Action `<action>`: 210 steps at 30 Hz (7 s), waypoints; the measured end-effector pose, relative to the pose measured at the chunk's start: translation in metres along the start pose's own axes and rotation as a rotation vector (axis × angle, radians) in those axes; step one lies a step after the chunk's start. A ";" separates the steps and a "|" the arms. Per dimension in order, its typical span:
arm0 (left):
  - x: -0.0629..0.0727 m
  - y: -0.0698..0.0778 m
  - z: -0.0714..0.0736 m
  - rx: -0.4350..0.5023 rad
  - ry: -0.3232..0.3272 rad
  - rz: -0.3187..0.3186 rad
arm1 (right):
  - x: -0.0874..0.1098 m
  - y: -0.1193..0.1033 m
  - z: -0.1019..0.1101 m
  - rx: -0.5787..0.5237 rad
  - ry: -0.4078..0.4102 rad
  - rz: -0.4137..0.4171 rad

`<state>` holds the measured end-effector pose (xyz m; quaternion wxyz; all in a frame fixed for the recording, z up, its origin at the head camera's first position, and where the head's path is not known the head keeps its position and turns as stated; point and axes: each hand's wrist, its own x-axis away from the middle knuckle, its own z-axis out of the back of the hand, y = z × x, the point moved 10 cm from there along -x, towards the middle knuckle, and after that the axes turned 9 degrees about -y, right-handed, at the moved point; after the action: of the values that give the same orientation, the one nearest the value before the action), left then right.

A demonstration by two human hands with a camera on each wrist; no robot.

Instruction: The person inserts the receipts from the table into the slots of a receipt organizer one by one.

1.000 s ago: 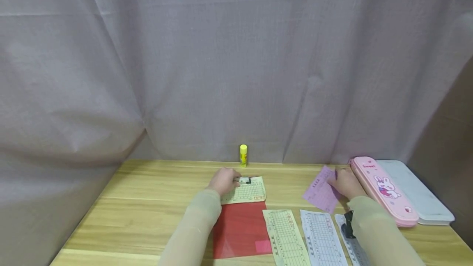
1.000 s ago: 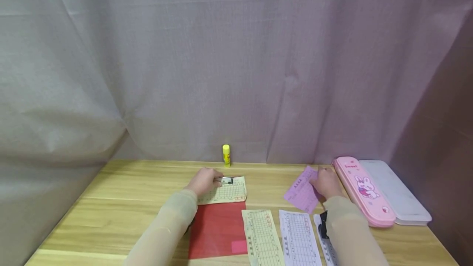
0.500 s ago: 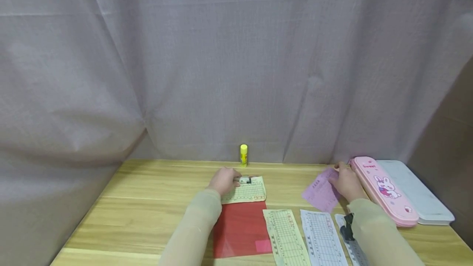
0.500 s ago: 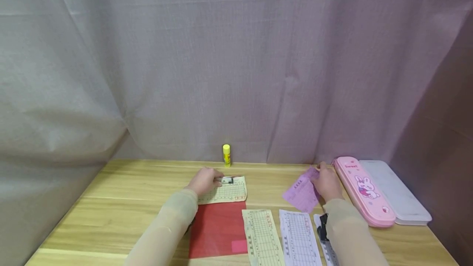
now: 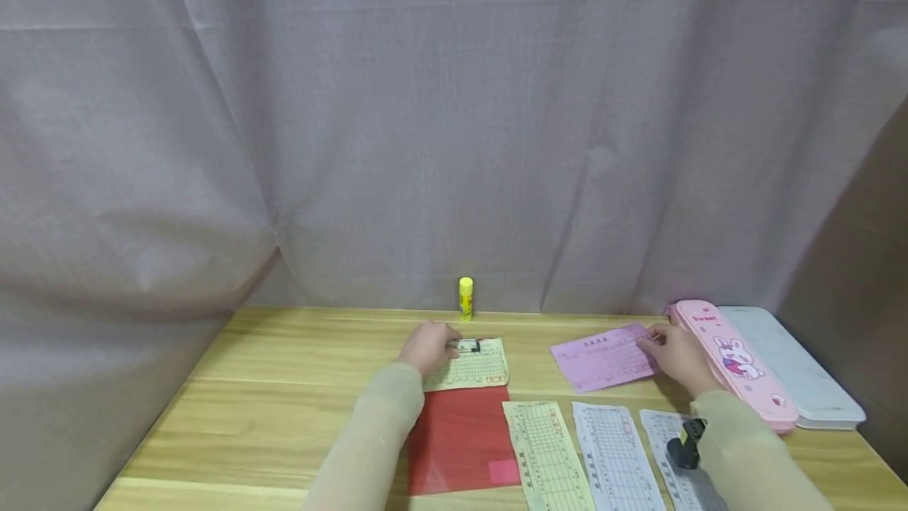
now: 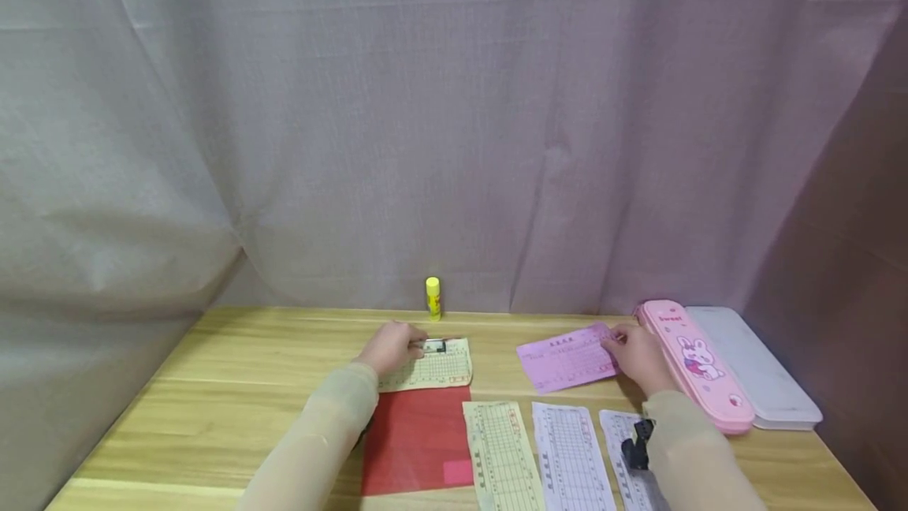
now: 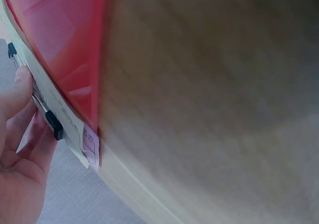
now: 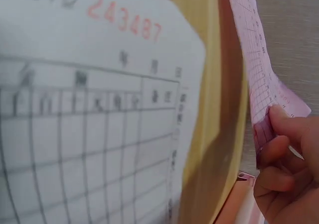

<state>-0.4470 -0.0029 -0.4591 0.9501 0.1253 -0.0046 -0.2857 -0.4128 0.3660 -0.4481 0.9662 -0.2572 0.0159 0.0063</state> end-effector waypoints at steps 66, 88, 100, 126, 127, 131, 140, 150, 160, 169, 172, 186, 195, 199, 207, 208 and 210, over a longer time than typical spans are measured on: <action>0.002 -0.012 0.002 0.009 -0.041 0.067 | 0.018 -0.142 -0.124 -0.675 -0.256 -0.159; 0.000 -0.015 0.001 0.030 -0.045 0.081 | 0.015 -0.172 -0.157 -0.718 -0.233 -0.195; -0.001 -0.012 0.000 0.071 -0.049 0.067 | 0.011 -0.178 -0.157 -0.597 -0.242 -0.194; -0.002 -0.004 0.003 -0.133 -0.016 0.040 | 0.000 -0.187 -0.172 -0.487 -0.264 -0.188; -0.002 -0.004 0.003 -0.133 -0.015 0.040 | -0.001 -0.186 -0.173 -0.487 -0.269 -0.197; -0.002 -0.004 0.003 -0.139 0.003 0.035 | -0.004 -0.183 -0.175 -0.501 -0.284 -0.231; -0.002 -0.006 0.001 -0.130 -0.012 0.069 | -0.007 -0.182 -0.176 -0.487 -0.318 -0.257; 0.000 -0.009 0.000 -0.068 -0.035 0.121 | -0.007 -0.180 -0.174 -0.473 -0.312 -0.263; 0.000 -0.009 0.003 -0.046 -0.027 0.088 | -0.006 -0.181 -0.166 -0.464 -0.305 -0.154; -0.001 -0.009 0.005 -0.055 -0.036 0.088 | 0.008 -0.170 -0.135 -0.314 -0.199 -0.038; -0.001 -0.009 0.003 -0.053 -0.044 0.093 | 0.015 -0.168 -0.127 -0.295 -0.193 0.011; 0.001 -0.011 0.004 -0.017 -0.033 0.074 | 0.049 -0.178 -0.113 -0.013 -0.258 0.197; -0.003 -0.011 0.002 -0.014 -0.030 0.070 | 0.058 -0.175 -0.112 0.084 -0.267 0.221; -0.003 -0.011 0.000 -0.019 -0.032 0.077 | 0.057 -0.174 -0.112 0.097 -0.250 0.231; -0.003 -0.010 0.000 -0.033 -0.027 0.081 | 0.056 -0.173 -0.113 0.059 -0.236 0.229; -0.003 -0.011 0.000 -0.031 -0.031 0.088 | 0.056 -0.173 -0.113 0.051 -0.235 0.230; -0.002 -0.011 0.000 -0.025 -0.032 0.097 | 0.055 -0.173 -0.114 0.044 -0.236 0.236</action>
<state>-0.4545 -0.0102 -0.4612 0.9641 0.1082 -0.0224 -0.2414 -0.3579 0.1597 -0.4626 0.9593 -0.2297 -0.0673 0.1495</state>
